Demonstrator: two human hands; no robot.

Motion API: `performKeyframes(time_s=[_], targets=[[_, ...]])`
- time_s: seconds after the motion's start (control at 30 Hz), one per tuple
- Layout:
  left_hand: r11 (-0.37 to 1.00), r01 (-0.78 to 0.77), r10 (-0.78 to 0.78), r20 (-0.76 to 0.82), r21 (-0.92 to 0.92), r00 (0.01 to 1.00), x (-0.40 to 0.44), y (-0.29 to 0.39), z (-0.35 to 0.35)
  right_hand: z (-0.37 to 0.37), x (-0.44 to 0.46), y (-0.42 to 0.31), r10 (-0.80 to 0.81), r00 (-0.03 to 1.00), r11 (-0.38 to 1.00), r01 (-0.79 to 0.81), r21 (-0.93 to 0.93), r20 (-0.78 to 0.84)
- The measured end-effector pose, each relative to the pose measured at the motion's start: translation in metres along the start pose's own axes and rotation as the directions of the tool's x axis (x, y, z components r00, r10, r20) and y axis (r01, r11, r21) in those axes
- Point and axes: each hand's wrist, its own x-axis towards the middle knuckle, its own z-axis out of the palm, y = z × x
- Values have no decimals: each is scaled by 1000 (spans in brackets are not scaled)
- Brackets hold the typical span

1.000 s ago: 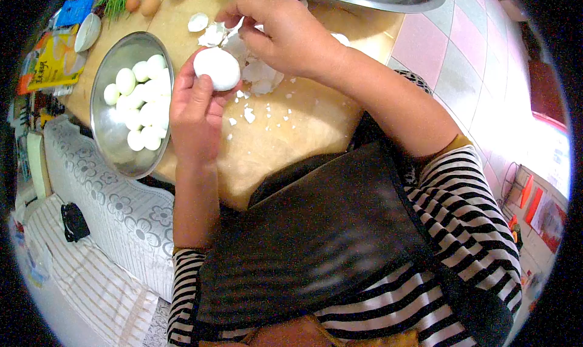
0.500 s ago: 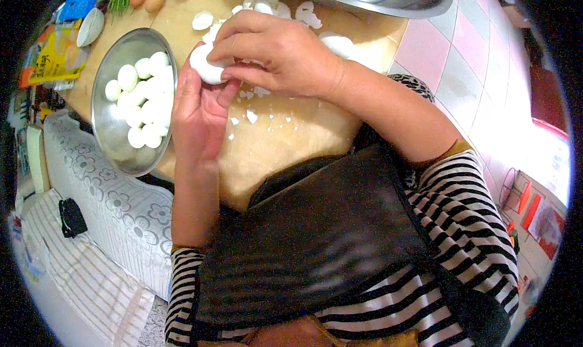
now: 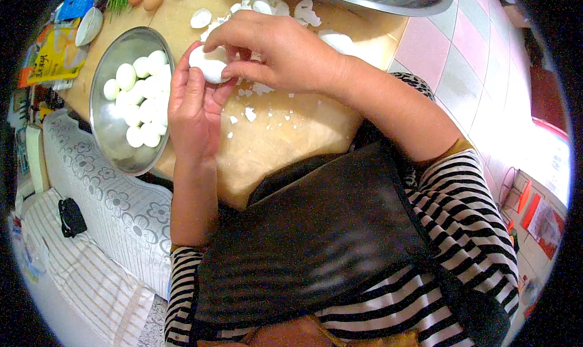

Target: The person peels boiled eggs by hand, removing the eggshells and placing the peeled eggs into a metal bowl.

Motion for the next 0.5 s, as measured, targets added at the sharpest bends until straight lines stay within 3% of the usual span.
performKeyframes(time_s=[0.03,0.1,0.3,0.37,0.43,0.5], targets=[[1000,-4,4,-3,-19,1000,0,0,0,1,0,3,0,1000,1000,0,-1,0],[1000,-9,9,-10,13,1000,-1,-1,0,5,-2,11,-172,985,978,168,-124,-25],[1000,-8,8,-12,6,1000,-2,-1,-1,4,-3,8,-242,969,957,231,-174,-44],[999,2,-3,-11,-35,1000,-2,-1,0,3,-4,6,-238,971,959,229,-169,-36],[999,-25,26,-18,35,1000,-2,-1,1,2,-3,6,-235,972,960,227,-165,-27],[999,-32,32,-22,36,999,-1,-2,0,2,-3,7,-143,990,984,144,-108,17]])
